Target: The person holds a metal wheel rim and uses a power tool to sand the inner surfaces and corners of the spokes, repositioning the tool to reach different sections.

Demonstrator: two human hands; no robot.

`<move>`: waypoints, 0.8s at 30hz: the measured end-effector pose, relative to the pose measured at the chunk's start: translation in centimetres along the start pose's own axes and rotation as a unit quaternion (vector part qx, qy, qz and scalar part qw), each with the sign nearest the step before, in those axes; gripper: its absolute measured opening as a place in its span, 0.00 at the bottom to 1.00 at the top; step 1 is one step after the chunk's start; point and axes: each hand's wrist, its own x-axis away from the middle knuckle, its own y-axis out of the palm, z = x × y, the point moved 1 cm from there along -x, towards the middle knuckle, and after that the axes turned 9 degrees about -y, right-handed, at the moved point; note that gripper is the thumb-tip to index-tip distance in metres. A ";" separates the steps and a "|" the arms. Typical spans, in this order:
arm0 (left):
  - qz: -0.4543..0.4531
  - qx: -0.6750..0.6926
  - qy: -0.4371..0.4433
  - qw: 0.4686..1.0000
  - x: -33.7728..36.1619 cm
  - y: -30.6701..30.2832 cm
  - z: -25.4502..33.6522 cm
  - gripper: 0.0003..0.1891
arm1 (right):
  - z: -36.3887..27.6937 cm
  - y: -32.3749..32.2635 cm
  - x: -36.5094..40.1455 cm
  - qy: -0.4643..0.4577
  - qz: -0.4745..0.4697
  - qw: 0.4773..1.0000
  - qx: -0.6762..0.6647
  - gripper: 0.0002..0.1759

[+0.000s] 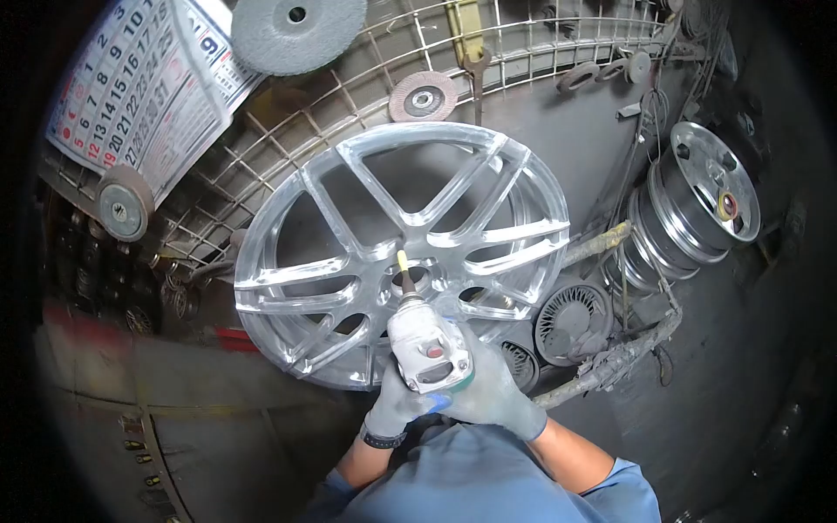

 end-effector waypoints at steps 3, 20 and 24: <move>-0.021 -0.003 0.015 1.000 0.0 -0.8 -0.3 0.45 | -0.4 0.5 0.2 -0.013 0.019 0.998 0.056 0.47; -0.011 -0.021 0.069 0.997 0.4 -0.7 0.9 0.52 | 0.6 1.8 1.1 0.021 0.033 0.997 -0.059 0.34; -0.048 -0.023 0.090 0.994 -0.9 -0.7 0.2 0.52 | 1.4 0.9 2.2 0.056 0.079 0.992 -0.081 0.34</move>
